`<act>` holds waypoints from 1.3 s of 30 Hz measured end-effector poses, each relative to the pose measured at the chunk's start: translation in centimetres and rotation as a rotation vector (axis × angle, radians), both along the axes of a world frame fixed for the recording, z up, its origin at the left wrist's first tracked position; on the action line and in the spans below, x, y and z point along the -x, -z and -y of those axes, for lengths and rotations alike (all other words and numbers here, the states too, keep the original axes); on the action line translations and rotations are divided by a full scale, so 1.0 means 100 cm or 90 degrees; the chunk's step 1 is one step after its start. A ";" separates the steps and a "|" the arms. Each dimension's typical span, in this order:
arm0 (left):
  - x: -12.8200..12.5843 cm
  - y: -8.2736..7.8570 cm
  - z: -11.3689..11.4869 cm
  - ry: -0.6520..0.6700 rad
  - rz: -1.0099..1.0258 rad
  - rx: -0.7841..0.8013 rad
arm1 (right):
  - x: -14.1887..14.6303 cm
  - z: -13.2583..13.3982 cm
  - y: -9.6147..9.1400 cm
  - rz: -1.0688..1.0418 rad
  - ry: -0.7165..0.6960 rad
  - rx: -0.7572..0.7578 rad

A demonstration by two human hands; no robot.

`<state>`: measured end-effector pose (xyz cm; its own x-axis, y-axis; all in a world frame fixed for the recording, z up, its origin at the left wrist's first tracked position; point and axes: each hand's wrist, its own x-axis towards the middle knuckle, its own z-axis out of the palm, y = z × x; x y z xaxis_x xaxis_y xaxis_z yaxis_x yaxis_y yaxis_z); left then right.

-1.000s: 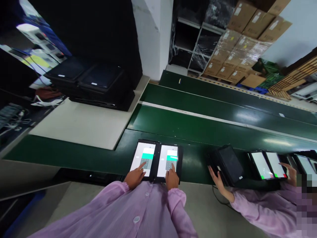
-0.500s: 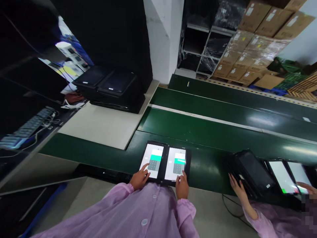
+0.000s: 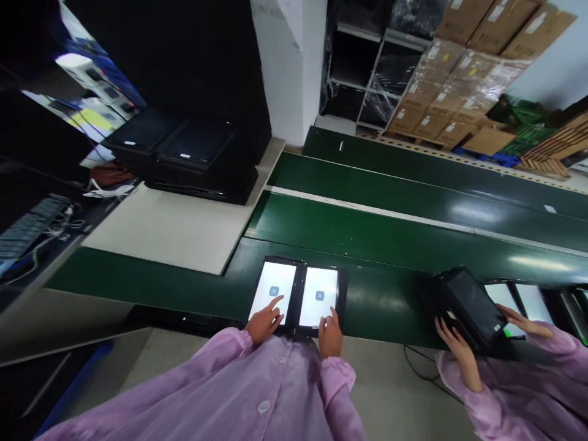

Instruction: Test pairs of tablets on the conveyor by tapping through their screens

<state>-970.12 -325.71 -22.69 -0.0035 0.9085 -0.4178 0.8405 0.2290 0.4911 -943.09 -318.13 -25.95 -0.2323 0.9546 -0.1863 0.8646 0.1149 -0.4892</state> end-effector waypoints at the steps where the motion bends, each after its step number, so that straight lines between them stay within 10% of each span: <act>1: -0.006 -0.001 -0.009 0.022 0.001 0.000 | 0.001 -0.001 -0.002 0.007 -0.003 0.004; 16: -0.085 -0.007 -0.117 0.313 -0.077 -0.048 | 0.000 -0.031 -0.016 0.099 -0.097 0.045; 28: -0.093 -0.006 -0.122 0.354 -0.114 -0.029 | 0.005 -0.063 -0.017 0.148 -0.183 0.027; 39: -0.073 -0.011 -0.089 0.183 -0.053 -0.067 | 0.001 -0.053 -0.022 0.122 -0.168 0.015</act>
